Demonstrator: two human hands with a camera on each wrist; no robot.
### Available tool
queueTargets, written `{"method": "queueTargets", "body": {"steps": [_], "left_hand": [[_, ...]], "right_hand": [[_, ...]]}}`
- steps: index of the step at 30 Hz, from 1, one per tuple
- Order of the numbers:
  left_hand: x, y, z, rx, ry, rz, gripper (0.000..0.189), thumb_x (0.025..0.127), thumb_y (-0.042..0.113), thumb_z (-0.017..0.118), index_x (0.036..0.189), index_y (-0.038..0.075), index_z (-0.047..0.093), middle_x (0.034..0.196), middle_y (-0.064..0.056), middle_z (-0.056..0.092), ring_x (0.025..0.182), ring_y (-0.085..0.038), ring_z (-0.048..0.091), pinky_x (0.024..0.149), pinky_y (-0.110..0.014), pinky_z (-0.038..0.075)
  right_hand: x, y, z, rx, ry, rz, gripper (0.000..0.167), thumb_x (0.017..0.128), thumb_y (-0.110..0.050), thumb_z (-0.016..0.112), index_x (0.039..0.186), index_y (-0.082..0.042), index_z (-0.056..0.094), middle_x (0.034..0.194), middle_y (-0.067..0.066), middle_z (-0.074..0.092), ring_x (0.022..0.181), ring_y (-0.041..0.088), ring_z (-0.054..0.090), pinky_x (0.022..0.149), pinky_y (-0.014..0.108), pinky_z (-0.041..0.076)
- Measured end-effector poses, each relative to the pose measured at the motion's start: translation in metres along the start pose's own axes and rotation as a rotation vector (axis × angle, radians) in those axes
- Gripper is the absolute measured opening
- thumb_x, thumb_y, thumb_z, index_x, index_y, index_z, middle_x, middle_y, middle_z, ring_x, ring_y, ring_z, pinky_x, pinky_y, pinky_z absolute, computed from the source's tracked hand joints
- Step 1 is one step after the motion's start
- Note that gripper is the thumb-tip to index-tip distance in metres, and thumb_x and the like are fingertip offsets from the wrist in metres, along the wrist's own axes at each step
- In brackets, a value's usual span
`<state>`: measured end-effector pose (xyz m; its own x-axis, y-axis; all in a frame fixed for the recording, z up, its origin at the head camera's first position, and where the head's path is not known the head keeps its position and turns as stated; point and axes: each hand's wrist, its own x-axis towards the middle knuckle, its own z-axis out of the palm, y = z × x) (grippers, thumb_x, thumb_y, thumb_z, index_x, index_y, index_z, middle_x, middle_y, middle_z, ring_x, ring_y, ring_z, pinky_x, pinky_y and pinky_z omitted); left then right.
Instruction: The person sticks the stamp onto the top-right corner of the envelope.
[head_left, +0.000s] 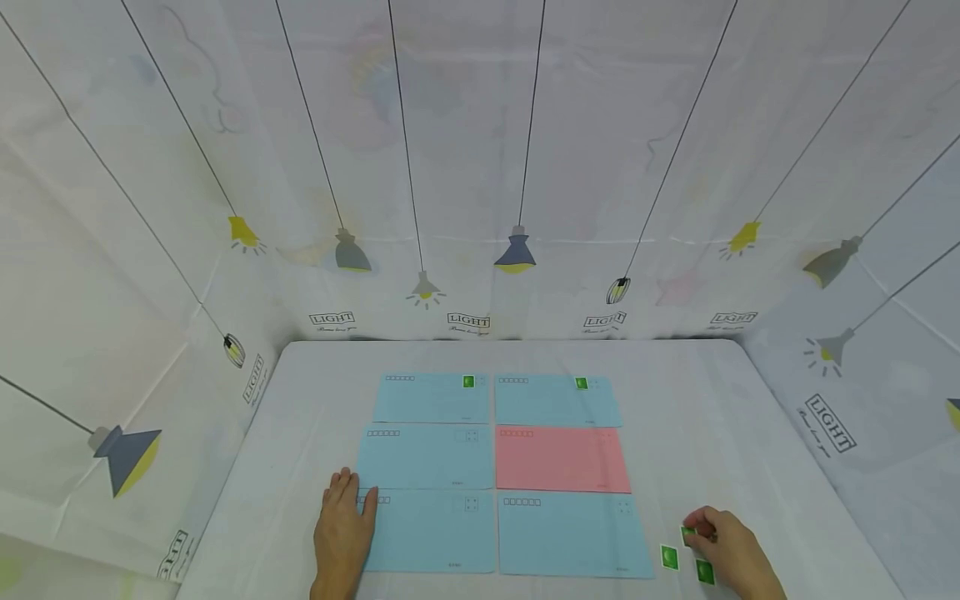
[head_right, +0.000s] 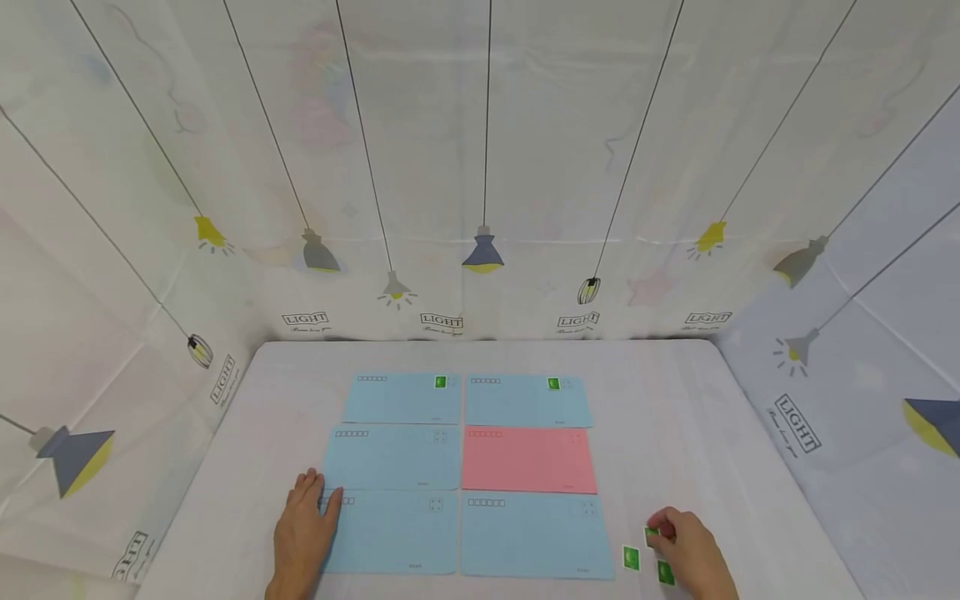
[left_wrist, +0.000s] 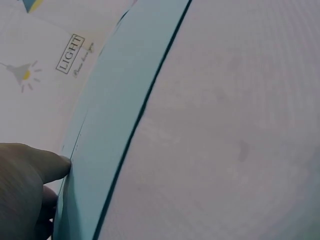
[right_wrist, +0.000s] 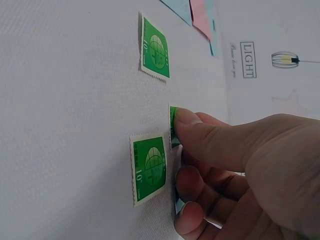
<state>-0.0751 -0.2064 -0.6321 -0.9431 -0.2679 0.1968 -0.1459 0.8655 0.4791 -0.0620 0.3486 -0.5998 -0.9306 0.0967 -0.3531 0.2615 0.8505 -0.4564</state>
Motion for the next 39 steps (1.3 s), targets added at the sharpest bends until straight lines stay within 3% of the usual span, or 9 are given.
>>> {"method": "queueTargets", "body": {"steps": [16, 21, 27, 34, 39], "left_hand": [[0.0, 0.002, -0.003, -0.025, -0.028, -0.028, 0.052, 0.093, 0.021, 0.071, 0.127, -0.016, 0.059, 0.142, -0.032, 0.051, 0.139, -0.046, 0.044, 0.118, -0.058, 0.033], [0.0, 0.001, -0.003, -0.025, -0.02, -0.026, 0.051, 0.093, 0.02, 0.071, 0.127, -0.016, 0.059, 0.142, -0.032, 0.052, 0.139, -0.045, 0.045, 0.118, -0.058, 0.034], [0.0, 0.001, -0.002, -0.026, -0.015, -0.019, 0.051, 0.092, 0.02, 0.072, 0.127, -0.015, 0.059, 0.141, -0.032, 0.053, 0.138, -0.045, 0.046, 0.118, -0.058, 0.035], [0.0, 0.0, -0.002, -0.036, -0.017, -0.028, 0.051, 0.092, 0.02, 0.072, 0.127, -0.015, 0.059, 0.141, -0.031, 0.053, 0.138, -0.045, 0.047, 0.118, -0.058, 0.034], [0.001, 0.0, -0.001, -0.042, -0.012, -0.026, 0.051, 0.092, 0.019, 0.072, 0.127, -0.015, 0.059, 0.141, -0.032, 0.053, 0.138, -0.045, 0.047, 0.118, -0.058, 0.034]], "right_hand": [[-0.003, 0.001, 0.003, 0.023, 0.02, 0.006, 0.016, 0.088, -0.015, 0.074, 0.093, -0.003, 0.065, 0.093, 0.007, 0.06, 0.083, 0.018, 0.059, 0.071, 0.036, 0.052], [-0.005, 0.001, 0.004, 0.026, 0.022, 0.001, 0.017, 0.089, -0.016, 0.073, 0.094, -0.004, 0.063, 0.091, 0.004, 0.061, 0.082, 0.017, 0.056, 0.07, 0.034, 0.051], [-0.006, 0.0, 0.004, 0.031, 0.018, 0.002, 0.026, 0.091, -0.018, 0.071, 0.108, -0.001, 0.062, 0.091, 0.0, 0.065, 0.082, 0.014, 0.059, 0.072, 0.035, 0.054], [-0.004, -0.006, -0.003, 0.021, 0.114, -0.003, 0.017, 0.095, -0.016, 0.067, 0.103, -0.002, 0.067, 0.092, 0.004, 0.067, 0.082, 0.016, 0.06, 0.072, 0.037, 0.055], [-0.001, -0.012, -0.005, 0.101, 0.16, 0.016, 0.02, 0.098, -0.014, 0.064, 0.111, 0.0, 0.067, 0.091, 0.004, 0.072, 0.074, 0.013, 0.064, 0.064, 0.023, 0.054]]}}
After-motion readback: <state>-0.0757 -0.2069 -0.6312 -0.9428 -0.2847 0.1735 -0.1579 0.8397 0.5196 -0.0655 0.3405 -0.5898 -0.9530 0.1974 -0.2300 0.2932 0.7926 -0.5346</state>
